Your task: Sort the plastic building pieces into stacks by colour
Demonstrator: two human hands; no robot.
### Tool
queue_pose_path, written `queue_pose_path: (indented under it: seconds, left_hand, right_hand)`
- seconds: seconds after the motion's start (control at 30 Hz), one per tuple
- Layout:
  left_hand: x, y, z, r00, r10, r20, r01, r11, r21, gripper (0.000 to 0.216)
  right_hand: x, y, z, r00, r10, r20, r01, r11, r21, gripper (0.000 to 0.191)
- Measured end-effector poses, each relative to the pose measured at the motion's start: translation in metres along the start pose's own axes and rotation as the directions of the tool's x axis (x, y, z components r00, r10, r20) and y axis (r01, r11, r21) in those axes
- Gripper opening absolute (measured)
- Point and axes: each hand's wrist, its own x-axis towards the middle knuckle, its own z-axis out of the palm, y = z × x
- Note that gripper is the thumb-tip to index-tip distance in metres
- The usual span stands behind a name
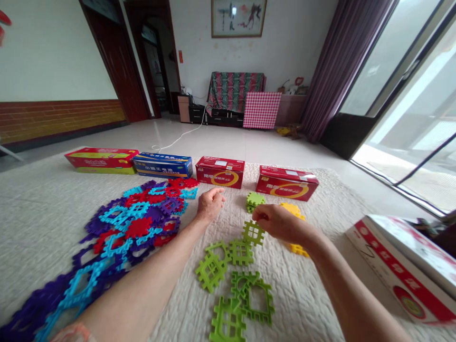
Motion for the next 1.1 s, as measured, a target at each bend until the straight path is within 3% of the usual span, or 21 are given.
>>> queue_pose_path:
  seconds: [0.1, 0.2, 0.47, 0.57, 0.7, 0.9, 1.1]
  left_hand:
    - [0.0, 0.0, 0.0, 1.0, -0.001, 0.006, 0.001, 1.0, 0.012, 0.036]
    - [0.0, -0.002, 0.0, 1.0, 0.001, 0.019, -0.001, 1.0, 0.014, 0.037]
    - [-0.001, 0.001, -0.002, 1.0, 0.003, 0.021, -0.003, 1.0, 0.021, 0.036]
    - [-0.003, 0.005, -0.004, 1.0, 0.001, 0.019, -0.002, 0.999, 0.036, 0.035]
    - [-0.002, 0.004, -0.004, 1.0, 0.007, 0.018, -0.007, 0.999, 0.039, 0.036]
    - [0.001, -0.004, 0.0, 0.999, 0.049, 0.0, -0.049, 0.998, 0.04, 0.035]
    - [0.001, -0.002, 0.001, 0.999, 0.038, -0.001, -0.038, 0.998, 0.049, 0.036]
  right_hand:
    - [-0.002, 0.0, 0.009, 1.0, 0.001, -0.023, -0.004, 0.989, -0.15, 0.014]
    - [-0.007, -0.005, 0.014, 0.999, -0.034, 0.037, 0.041, 0.973, -0.226, 0.026]
    - [-0.012, -0.017, 0.015, 0.997, -0.043, 0.064, 0.059, 0.958, -0.281, 0.03]
    - [-0.004, -0.012, 0.011, 0.988, -0.111, -0.106, 0.083, 0.968, -0.237, 0.031]
    - [0.017, 0.0, 0.007, 0.911, -0.124, -0.392, 0.037, 0.974, -0.222, 0.025]
    - [0.04, 0.026, 0.014, 0.899, -0.089, -0.43, -0.021, 0.97, -0.244, 0.027]
    - [0.036, 0.027, 0.019, 0.809, -0.251, -0.532, 0.13, 0.958, -0.254, 0.027]
